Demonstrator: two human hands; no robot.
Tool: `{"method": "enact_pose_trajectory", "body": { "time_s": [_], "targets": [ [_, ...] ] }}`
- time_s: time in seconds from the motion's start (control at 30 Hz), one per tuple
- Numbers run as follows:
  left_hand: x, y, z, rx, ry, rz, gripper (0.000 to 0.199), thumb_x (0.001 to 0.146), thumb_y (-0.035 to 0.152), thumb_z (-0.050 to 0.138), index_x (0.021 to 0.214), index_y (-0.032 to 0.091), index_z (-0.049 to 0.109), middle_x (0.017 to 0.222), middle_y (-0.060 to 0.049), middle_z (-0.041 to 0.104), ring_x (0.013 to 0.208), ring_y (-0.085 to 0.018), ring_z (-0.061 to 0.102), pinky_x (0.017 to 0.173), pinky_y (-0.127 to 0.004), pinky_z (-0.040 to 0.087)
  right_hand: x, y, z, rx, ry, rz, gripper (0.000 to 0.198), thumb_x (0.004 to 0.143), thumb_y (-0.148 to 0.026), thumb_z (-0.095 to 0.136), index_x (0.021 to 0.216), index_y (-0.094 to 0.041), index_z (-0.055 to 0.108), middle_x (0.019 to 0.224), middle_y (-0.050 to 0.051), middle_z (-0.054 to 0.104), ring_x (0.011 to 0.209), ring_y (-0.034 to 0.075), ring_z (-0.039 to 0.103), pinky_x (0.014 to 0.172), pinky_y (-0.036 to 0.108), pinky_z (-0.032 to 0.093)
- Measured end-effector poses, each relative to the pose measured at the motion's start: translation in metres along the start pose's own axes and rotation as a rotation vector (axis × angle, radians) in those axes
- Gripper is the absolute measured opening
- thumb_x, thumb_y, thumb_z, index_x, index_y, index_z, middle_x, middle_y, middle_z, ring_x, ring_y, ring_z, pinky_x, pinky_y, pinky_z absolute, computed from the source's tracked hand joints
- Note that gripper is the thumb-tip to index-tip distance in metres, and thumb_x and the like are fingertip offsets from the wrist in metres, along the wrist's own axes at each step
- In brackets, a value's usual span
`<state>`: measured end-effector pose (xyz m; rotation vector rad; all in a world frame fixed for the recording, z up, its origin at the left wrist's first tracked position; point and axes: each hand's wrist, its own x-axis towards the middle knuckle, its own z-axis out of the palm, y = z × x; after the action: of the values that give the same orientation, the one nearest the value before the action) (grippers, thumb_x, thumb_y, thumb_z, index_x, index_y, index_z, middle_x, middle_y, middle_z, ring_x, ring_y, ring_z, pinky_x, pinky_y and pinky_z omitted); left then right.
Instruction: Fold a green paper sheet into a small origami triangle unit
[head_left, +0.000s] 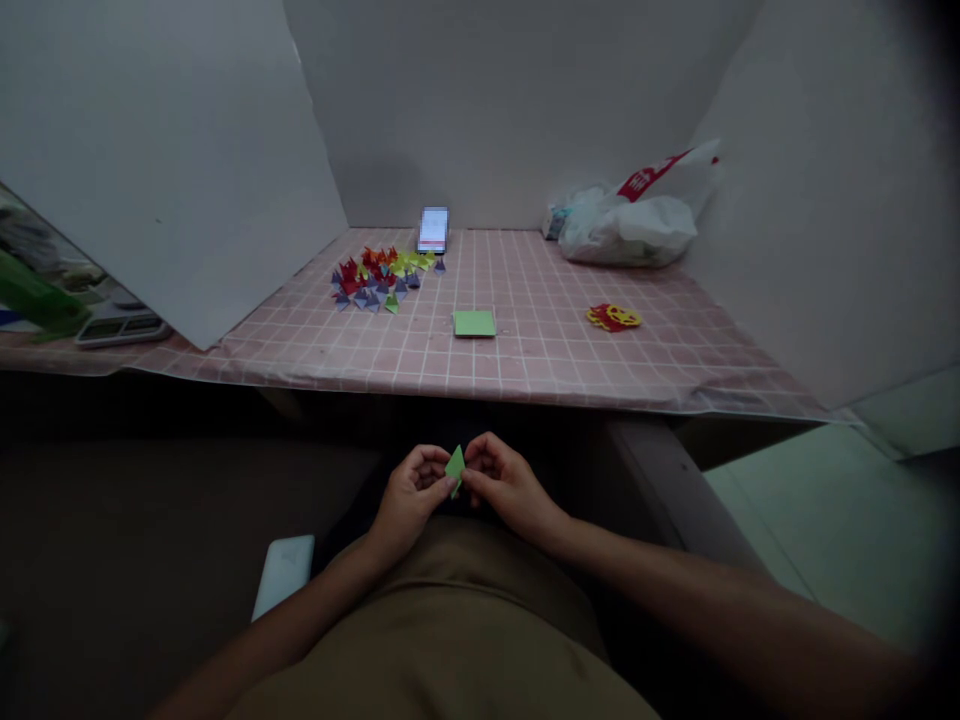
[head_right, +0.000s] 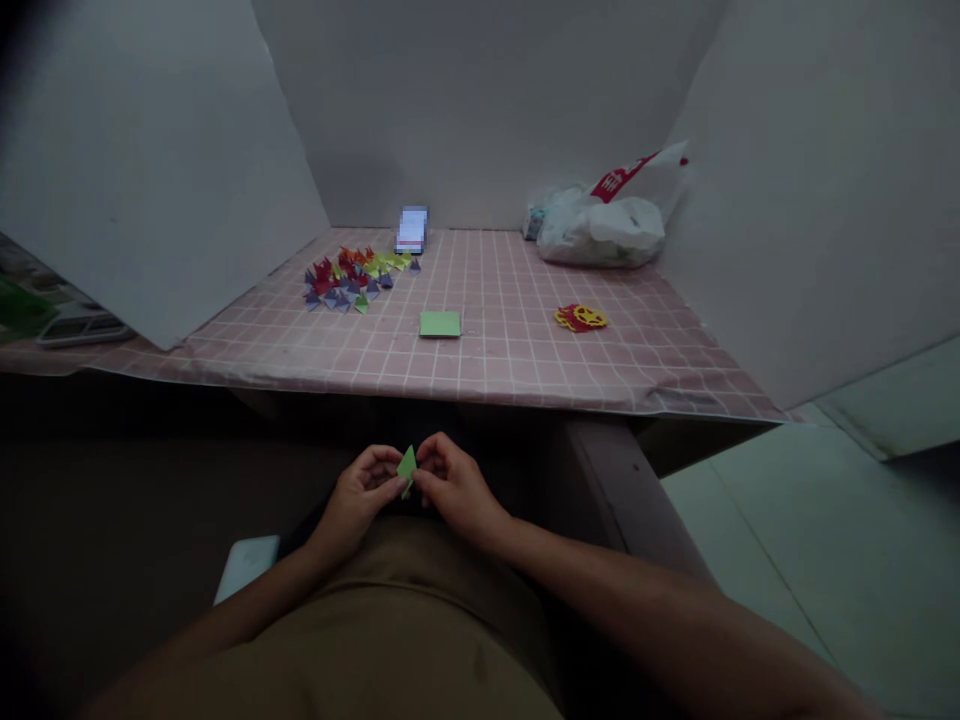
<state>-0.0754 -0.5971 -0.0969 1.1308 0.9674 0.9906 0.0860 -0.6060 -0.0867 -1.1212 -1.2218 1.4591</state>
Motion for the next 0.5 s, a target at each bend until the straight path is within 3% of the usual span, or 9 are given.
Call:
{"method": "enact_pose_trajectory", "body": {
  "time_s": [0.5],
  "targets": [
    [-0.0001,0.0016,0.0021,0.006,0.017,0.032,0.029,0.069,0.028,0.075,0.088,0.019,0.054,0.073,0.002,0.063,0.065,-0.012,0.06,0.064,-0.025,0.048,-0.0001,0.005,0.0005,-0.005,-0.018,-0.05,0.017,0.079,-0.026,0.064,0.091,-0.021,0.052,0.07,-0.004,0.055,0.054,0.009,0.05,0.049,0.023,0.042]
  ]
}}
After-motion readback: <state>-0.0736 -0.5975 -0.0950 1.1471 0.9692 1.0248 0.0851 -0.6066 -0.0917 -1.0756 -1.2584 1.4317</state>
